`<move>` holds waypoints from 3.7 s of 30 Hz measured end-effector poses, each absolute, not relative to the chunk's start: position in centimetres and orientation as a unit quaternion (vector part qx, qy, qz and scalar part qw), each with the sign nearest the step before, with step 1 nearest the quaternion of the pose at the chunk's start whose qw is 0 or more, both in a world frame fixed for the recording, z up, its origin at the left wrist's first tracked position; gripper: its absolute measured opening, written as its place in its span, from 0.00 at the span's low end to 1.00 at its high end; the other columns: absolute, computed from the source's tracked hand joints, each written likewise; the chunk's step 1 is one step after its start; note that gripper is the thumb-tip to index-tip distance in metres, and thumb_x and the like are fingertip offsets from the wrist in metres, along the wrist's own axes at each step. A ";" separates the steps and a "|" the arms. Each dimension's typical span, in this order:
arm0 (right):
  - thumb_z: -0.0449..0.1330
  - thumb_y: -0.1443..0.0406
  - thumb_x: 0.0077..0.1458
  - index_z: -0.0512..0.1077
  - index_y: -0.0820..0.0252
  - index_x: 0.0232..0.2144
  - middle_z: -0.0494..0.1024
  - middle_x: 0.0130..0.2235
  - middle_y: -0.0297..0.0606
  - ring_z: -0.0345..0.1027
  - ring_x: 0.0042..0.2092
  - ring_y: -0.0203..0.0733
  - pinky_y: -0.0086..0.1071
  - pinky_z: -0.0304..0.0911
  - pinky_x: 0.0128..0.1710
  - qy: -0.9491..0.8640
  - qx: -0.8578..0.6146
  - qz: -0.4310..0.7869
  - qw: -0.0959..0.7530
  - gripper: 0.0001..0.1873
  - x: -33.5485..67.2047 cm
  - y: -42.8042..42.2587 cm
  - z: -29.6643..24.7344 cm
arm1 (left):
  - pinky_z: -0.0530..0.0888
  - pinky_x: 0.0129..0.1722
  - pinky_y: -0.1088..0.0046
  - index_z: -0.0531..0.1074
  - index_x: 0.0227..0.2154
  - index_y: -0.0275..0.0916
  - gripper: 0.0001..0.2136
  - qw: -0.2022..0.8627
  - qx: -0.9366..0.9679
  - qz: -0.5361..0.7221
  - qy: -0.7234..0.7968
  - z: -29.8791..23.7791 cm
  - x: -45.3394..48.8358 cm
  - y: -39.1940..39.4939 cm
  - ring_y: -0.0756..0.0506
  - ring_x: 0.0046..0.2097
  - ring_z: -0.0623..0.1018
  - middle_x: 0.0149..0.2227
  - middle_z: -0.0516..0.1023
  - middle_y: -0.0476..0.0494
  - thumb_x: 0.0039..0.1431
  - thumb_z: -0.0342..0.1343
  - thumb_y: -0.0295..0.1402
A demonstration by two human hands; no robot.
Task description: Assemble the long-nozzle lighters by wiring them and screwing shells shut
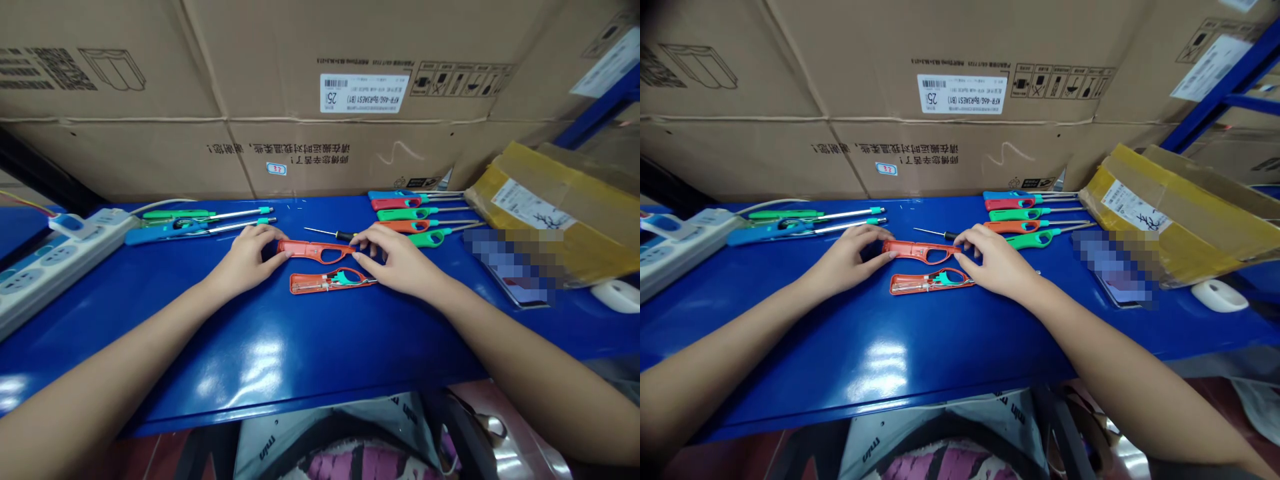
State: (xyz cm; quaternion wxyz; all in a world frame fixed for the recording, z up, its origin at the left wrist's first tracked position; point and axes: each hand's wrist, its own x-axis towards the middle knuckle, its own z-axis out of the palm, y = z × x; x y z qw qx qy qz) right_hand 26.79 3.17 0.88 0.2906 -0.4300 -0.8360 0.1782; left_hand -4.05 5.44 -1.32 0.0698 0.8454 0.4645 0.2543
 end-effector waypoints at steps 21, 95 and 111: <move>0.68 0.50 0.50 0.82 0.62 0.42 0.83 0.36 0.41 0.74 0.33 0.40 0.33 0.68 0.32 -0.691 -0.470 0.461 0.299 0.24 27.2 3.2 2.5 | 0.76 0.36 0.75 0.75 0.50 0.36 0.16 0.086 0.878 0.313 0.351 0.8 -2.0 2.2 0.49 0.33 0.79 0.34 0.80 0.46 0.64 0.59 0.40; 0.57 0.64 0.66 0.76 0.63 0.40 0.79 0.41 0.42 0.70 0.43 0.46 0.37 0.62 0.46 -0.942 -0.280 -0.014 0.185 0.09 26.5 1.9 1.8 | 0.72 0.37 0.71 0.76 0.41 0.34 0.15 0.099 0.934 0.165 0.302 1.2 -0.8 0.6 0.46 0.35 0.74 0.33 0.74 0.43 0.73 0.47 0.37; 0.53 0.61 0.68 0.71 0.61 0.40 0.77 0.41 0.41 0.69 0.40 0.43 0.36 0.61 0.43 -0.938 -0.277 0.118 0.172 0.10 24.5 1.2 0.7 | 0.71 0.39 0.72 0.75 0.47 0.37 0.13 0.181 0.908 0.212 0.314 0.0 0.1 -0.5 0.46 0.38 0.78 0.40 0.80 0.43 0.71 0.51 0.40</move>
